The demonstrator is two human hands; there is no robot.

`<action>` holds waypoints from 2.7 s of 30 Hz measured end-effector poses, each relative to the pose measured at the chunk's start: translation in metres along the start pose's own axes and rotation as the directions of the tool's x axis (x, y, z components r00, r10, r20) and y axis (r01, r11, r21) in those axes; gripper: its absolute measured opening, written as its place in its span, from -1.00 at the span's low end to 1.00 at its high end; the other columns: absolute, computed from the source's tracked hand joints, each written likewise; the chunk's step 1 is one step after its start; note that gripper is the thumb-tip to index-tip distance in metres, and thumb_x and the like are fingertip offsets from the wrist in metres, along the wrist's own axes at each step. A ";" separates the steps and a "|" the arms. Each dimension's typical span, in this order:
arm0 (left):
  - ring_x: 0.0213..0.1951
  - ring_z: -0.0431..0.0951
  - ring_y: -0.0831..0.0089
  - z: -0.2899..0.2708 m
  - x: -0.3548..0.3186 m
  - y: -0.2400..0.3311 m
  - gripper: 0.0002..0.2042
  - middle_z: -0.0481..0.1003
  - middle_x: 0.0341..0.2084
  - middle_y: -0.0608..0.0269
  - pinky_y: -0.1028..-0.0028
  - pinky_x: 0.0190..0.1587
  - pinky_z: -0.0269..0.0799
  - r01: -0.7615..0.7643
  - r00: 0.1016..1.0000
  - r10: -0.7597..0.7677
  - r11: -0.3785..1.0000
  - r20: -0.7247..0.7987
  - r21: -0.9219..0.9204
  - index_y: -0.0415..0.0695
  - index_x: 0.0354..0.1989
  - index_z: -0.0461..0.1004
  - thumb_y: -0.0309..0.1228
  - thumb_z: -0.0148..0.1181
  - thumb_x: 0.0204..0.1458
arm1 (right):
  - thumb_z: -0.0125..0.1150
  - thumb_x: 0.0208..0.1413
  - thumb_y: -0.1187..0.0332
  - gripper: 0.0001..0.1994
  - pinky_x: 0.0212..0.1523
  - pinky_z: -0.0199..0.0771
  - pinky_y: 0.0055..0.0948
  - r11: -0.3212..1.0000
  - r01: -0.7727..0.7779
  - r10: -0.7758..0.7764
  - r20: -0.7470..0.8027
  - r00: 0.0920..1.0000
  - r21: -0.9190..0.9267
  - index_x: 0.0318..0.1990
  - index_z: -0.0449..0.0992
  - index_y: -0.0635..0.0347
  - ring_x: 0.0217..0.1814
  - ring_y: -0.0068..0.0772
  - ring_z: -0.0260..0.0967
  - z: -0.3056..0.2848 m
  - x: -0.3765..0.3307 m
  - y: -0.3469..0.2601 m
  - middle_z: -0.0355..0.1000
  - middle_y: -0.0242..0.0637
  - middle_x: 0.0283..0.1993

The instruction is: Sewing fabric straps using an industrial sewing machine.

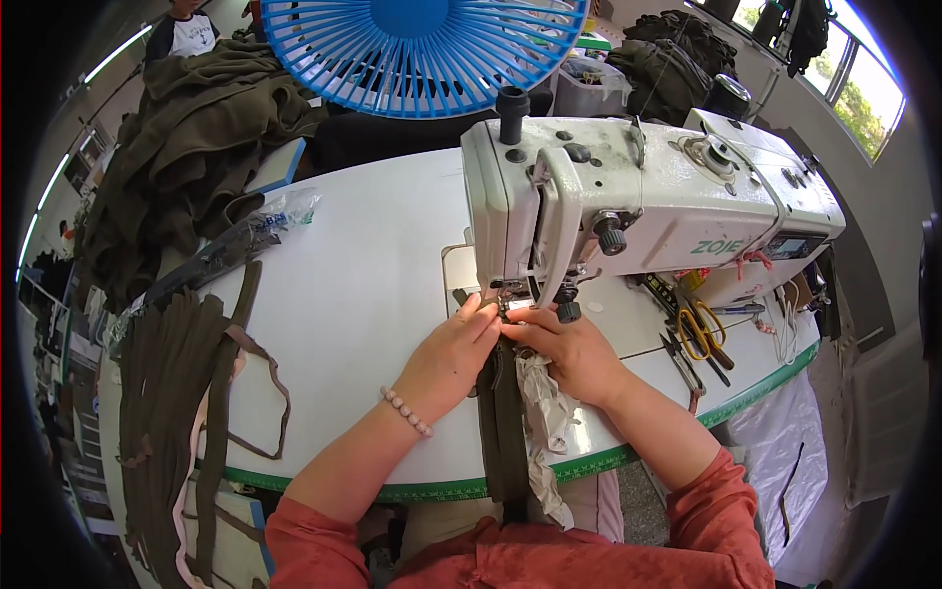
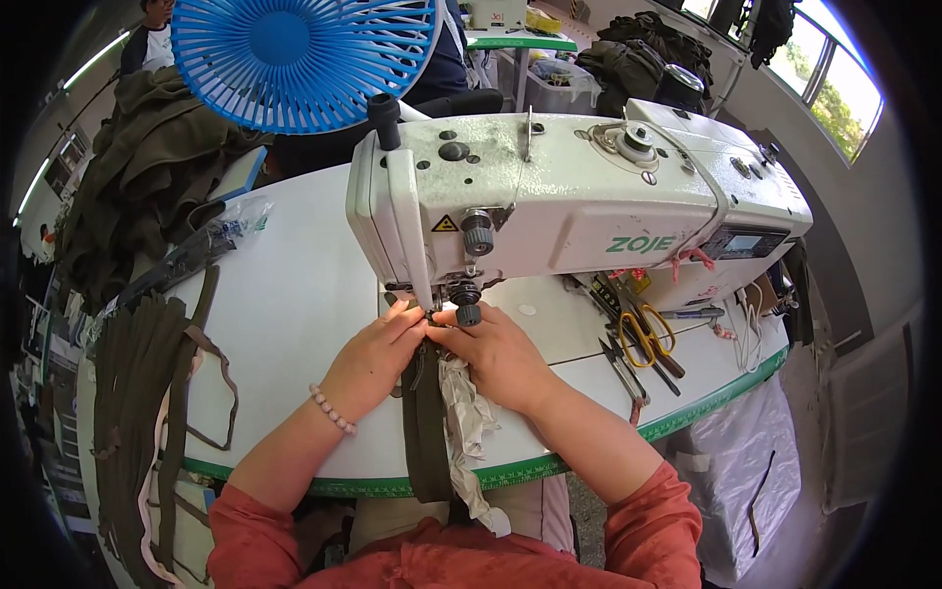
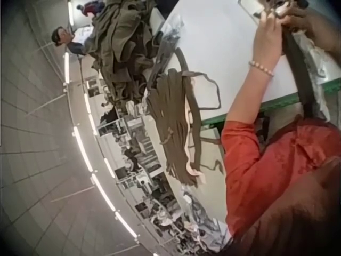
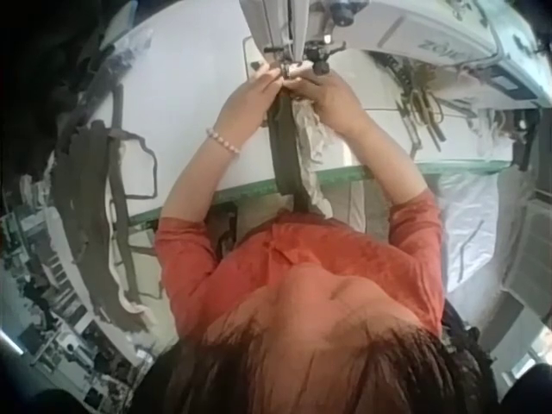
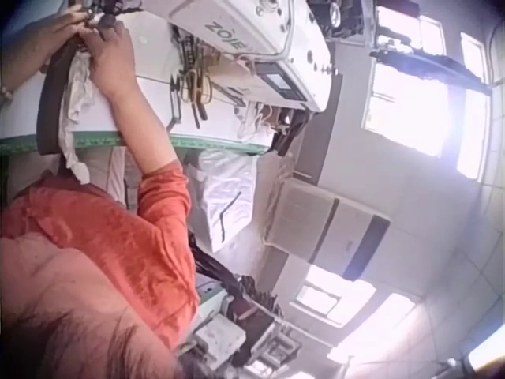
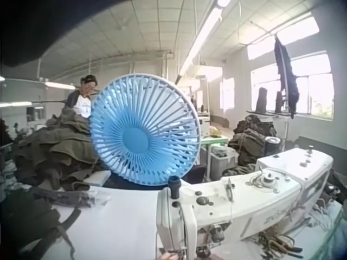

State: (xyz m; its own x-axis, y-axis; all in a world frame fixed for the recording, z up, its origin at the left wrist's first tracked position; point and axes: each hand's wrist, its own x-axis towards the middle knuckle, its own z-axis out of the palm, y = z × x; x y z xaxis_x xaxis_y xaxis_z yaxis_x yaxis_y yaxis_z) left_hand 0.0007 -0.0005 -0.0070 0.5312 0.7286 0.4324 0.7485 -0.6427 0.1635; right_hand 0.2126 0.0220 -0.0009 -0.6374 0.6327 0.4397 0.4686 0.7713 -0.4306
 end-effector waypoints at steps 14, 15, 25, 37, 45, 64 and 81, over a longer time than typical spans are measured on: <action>0.19 0.33 0.21 0.001 0.000 0.003 -0.72 0.33 0.02 0.20 0.37 0.09 0.43 0.027 1.000 -0.027 1.000 -0.001 0.005 -0.23 -0.06 0.39 -0.59 0.07 0.01 | 0.16 -0.20 0.58 -0.57 -0.07 0.46 -0.25 0.996 0.007 -0.008 -0.010 1.000 -0.086 -0.04 0.51 0.19 -0.03 -0.11 0.44 0.003 -0.002 -0.001 0.41 -0.30 0.10; 0.19 0.33 0.21 0.001 -0.001 0.003 -0.72 0.33 0.02 0.20 0.37 0.09 0.43 0.027 1.000 -0.027 1.000 -0.002 0.001 -0.23 -0.05 0.39 -0.59 0.07 0.02 | 0.16 -0.20 0.58 -0.57 -0.07 0.46 -0.26 0.996 0.002 -0.002 -0.008 1.000 -0.086 -0.04 0.51 0.20 -0.04 -0.11 0.44 0.003 -0.002 -0.001 0.41 -0.31 0.10; 0.22 0.29 0.17 0.000 0.000 -0.001 -0.66 0.32 0.06 0.17 0.36 0.15 0.38 0.034 0.998 -0.033 0.999 0.048 -0.021 -0.25 0.01 0.37 -0.62 0.06 0.00 | 0.14 -0.23 0.62 -0.51 -0.08 0.46 -0.27 0.996 -0.062 0.063 0.017 0.998 -0.070 -0.01 0.49 0.15 -0.08 -0.12 0.46 0.001 -0.001 -0.003 0.40 -0.32 0.12; 0.26 0.23 0.08 0.004 0.000 -0.006 -0.61 0.28 0.14 0.10 0.33 0.18 0.33 0.074 0.995 -0.070 0.995 0.068 -0.068 -0.26 0.03 0.32 -0.66 0.04 -0.04 | 0.16 -0.24 0.62 -0.47 -0.05 0.44 -0.22 0.994 -0.068 0.073 0.047 0.996 -0.087 0.02 0.47 0.07 -0.05 -0.07 0.43 0.001 0.001 -0.001 0.39 -0.28 0.14; 0.26 0.22 0.06 0.002 -0.002 -0.003 -0.65 0.29 0.13 0.07 0.31 0.18 0.33 0.069 0.996 -0.064 0.994 0.066 -0.080 -0.25 0.01 0.33 -0.65 0.03 -0.02 | 0.20 -0.23 0.57 -0.49 -0.09 0.44 -0.24 0.992 -0.045 0.046 0.013 0.999 -0.115 0.02 0.47 0.06 -0.09 -0.10 0.46 0.004 -0.002 0.000 0.39 -0.31 0.14; 0.13 0.33 0.15 0.010 0.004 -0.012 -0.62 0.35 0.00 0.06 0.31 0.13 0.35 0.022 0.999 -0.023 0.999 -0.043 -0.037 -0.25 0.02 0.31 -0.66 0.03 -0.05 | 0.18 -0.13 0.52 -0.57 0.07 0.27 -0.25 0.992 -0.123 0.123 -0.013 0.992 -0.033 0.01 0.48 0.13 0.02 -0.15 0.31 0.006 0.000 0.001 0.42 -0.23 0.10; -0.07 0.41 0.16 -0.012 -0.008 0.019 -0.66 0.42 -0.07 0.16 0.31 -0.02 0.32 0.293 0.921 -0.297 0.955 -0.252 -0.057 -0.19 -0.33 0.40 -0.32 0.41 -0.20 | 0.13 -0.11 0.59 -0.69 0.02 0.38 -0.22 0.989 -0.128 0.124 -0.052 0.991 -0.078 -0.13 0.47 0.22 0.02 -0.03 0.34 -0.031 -0.037 -0.005 0.42 -0.13 -0.01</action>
State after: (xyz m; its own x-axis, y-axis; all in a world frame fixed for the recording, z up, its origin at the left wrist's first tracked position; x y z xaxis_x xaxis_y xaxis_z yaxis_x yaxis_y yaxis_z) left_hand 0.0063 -0.0213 0.0036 0.1668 0.8027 0.5727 0.8474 -0.4136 0.3329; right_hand 0.2527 -0.0031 0.0098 -0.5421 0.7260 0.4231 0.5924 0.6873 -0.4204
